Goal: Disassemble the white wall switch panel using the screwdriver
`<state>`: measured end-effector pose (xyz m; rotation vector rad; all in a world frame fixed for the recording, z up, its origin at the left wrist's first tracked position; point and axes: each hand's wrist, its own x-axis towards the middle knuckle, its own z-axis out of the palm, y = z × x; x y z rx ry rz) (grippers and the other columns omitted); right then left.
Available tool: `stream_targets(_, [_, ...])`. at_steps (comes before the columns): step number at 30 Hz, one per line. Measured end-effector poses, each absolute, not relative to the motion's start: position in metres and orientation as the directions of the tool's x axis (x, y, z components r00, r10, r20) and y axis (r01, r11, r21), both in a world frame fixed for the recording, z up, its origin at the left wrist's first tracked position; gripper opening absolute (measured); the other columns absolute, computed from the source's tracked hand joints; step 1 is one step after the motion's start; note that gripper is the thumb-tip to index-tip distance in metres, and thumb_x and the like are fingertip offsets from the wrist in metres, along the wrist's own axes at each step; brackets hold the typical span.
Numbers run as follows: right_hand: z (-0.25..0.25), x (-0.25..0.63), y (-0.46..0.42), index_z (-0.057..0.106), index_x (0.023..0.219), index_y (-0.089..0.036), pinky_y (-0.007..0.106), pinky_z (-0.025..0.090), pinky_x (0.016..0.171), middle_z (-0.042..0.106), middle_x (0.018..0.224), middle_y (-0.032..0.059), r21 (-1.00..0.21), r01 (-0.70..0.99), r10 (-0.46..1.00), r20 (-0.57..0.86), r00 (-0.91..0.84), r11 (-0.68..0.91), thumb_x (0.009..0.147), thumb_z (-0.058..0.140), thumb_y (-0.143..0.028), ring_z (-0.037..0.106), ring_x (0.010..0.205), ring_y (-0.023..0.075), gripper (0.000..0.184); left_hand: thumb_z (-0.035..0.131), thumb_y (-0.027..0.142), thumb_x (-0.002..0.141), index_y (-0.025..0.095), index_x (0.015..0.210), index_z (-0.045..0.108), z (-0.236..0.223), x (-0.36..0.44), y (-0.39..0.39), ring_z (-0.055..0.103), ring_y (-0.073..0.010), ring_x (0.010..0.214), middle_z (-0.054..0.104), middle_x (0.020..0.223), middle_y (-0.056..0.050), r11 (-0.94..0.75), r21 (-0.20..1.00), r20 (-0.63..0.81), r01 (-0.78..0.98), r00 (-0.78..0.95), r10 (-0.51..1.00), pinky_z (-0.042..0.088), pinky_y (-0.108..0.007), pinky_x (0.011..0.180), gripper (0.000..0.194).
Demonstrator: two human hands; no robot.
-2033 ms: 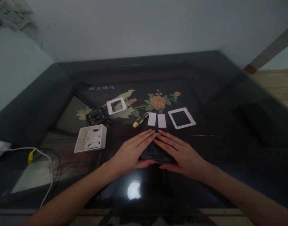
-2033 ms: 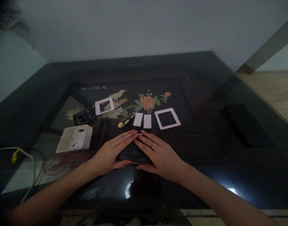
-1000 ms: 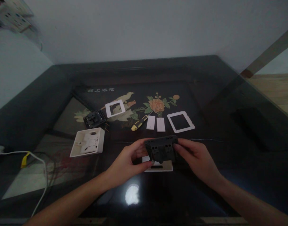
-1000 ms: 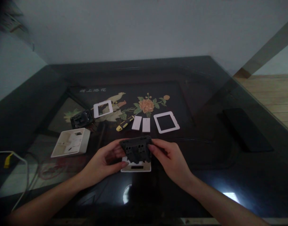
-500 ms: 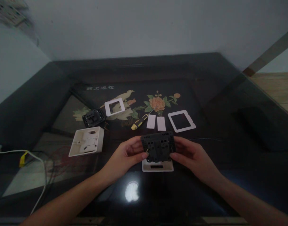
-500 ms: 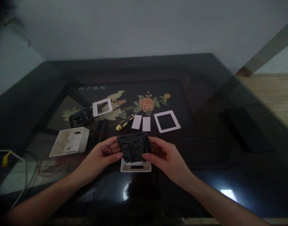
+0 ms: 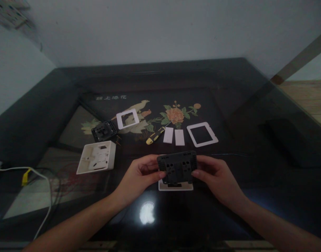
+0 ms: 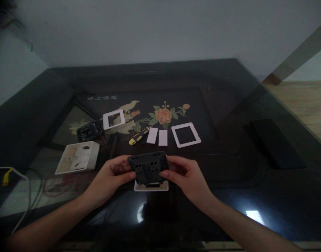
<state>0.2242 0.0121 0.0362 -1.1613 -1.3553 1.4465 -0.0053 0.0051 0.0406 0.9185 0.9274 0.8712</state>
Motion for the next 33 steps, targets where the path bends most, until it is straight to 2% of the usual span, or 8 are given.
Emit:
stream_targets(5, [0.031, 0.222, 0.012, 0.079, 0.093, -0.027, 0.031, 0.063, 0.074, 0.08, 0.088, 0.0013, -0.975, -0.126, 0.956, -0.148, -0.255, -0.185, 0.072, 0.081, -0.028, 0.076, 0.078, 0.0176, 0.021, 0.076, 0.018, 0.076, 0.018, 0.101, 0.07, 0.043, -0.005, 0.006, 0.075, -0.02, 0.093, 0.079, 0.096, -0.003, 0.342, 0.92, -0.26, -0.193, 0.354, 0.898, 0.056, -0.036, 0.092, 0.026])
stream_targets(10, [0.03, 0.22, 0.011, 0.079, 0.095, -0.029, 0.033, 0.061, 0.08, 0.08, 0.089, 0.0015, -0.951, -0.187, 0.944, -0.191, -0.27, -0.246, 0.071, 0.083, -0.031, 0.075, 0.082, 0.018, 0.024, 0.076, 0.018, 0.077, 0.017, 0.1, 0.07, 0.042, -0.006, 0.007, 0.075, -0.0178, 0.089, 0.079, 0.095, -0.003, 0.315, 0.928, -0.23, -0.199, 0.361, 0.904, 0.057, -0.031, 0.087, 0.023])
stream_targets(14, [0.031, 0.22, 0.012, 0.08, 0.093, -0.029, 0.03, 0.06, 0.077, 0.08, 0.088, 0.002, -0.893, -0.291, 0.927, -0.272, -0.258, -0.343, 0.068, 0.086, -0.036, 0.074, 0.078, 0.0161, 0.027, 0.076, 0.017, 0.077, 0.017, 0.096, 0.072, 0.045, -0.009, 0.007, 0.075, -0.0185, 0.089, 0.08, 0.093, -0.004, 0.349, 0.919, -0.249, -0.183, 0.416, 0.875, 0.058, -0.028, 0.083, 0.02])
stream_targets(17, [0.033, 0.221, 0.014, 0.079, 0.096, -0.028, 0.028, 0.06, 0.073, 0.08, 0.089, 0.0031, -0.813, -0.398, 0.894, -0.309, -0.325, -0.426, 0.071, 0.085, -0.038, 0.073, 0.074, 0.0151, 0.028, 0.074, 0.011, 0.077, 0.018, 0.103, 0.072, 0.048, -0.012, 0.006, 0.076, -0.0194, 0.092, 0.079, 0.097, -0.005, 0.323, 0.928, -0.208, -0.184, 0.463, 0.862, 0.059, -0.029, 0.084, 0.027])
stream_targets(21, [0.035, 0.223, 0.016, 0.079, 0.097, -0.028, 0.024, 0.058, 0.067, 0.079, 0.087, 0.0025, -0.771, -0.44, 0.875, -0.313, -0.369, -0.461, 0.073, 0.084, -0.037, 0.072, 0.069, 0.0128, 0.026, 0.067, 0.002, 0.078, 0.024, 0.115, 0.069, 0.051, -0.016, 0.005, 0.075, -0.0164, 0.095, 0.079, 0.102, -0.003, 0.105, 0.984, -0.03, -0.142, 0.454, 0.891, 0.058, -0.026, 0.086, 0.043])
stream_targets(24, [0.036, 0.222, 0.015, 0.079, 0.097, -0.029, 0.021, 0.058, 0.067, 0.079, 0.086, 0.0019, -0.761, -0.451, 0.869, -0.297, -0.396, -0.466, 0.073, 0.084, -0.036, 0.071, 0.068, 0.0109, 0.025, 0.069, 0.003, 0.078, 0.02, 0.1, 0.073, 0.051, -0.016, 0.004, 0.075, -0.0146, 0.085, 0.079, 0.092, -0.003, -0.179, 0.981, 0.136, 0.074, 0.392, 0.91, 0.058, -0.02, 0.079, 0.029])
stream_targets(28, [0.037, 0.222, 0.015, 0.079, 0.097, -0.027, 0.022, 0.058, 0.066, 0.079, 0.086, 0.0029, -0.75, -0.45, 0.855, -0.296, -0.425, -0.484, 0.073, 0.084, -0.037, 0.071, 0.067, 0.0115, 0.026, 0.066, 0.01, 0.085, 0.015, 0.088, 0.07, 0.049, -0.015, 0.005, 0.072, -0.0141, 0.073, 0.075, 0.079, -0.004, -0.49, 0.828, 0.346, 0.273, 0.439, 0.829, 0.056, -0.019, 0.068, 0.007])
stream_targets(33, [0.04, 0.224, 0.017, 0.079, 0.097, -0.029, 0.022, 0.057, 0.063, 0.079, 0.083, 0.0023, -0.757, -0.458, 0.864, -0.279, -0.418, -0.466, 0.073, 0.083, -0.038, 0.071, 0.065, 0.012, 0.026, 0.057, 0.014, 0.092, 0.017, 0.097, 0.07, 0.043, -0.028, 0.023, 0.071, -0.0147, 0.081, 0.075, 0.09, -0.005, -0.534, 0.71, 0.342, 0.459, 0.439, 0.831, 0.057, -0.022, 0.074, 0.014])
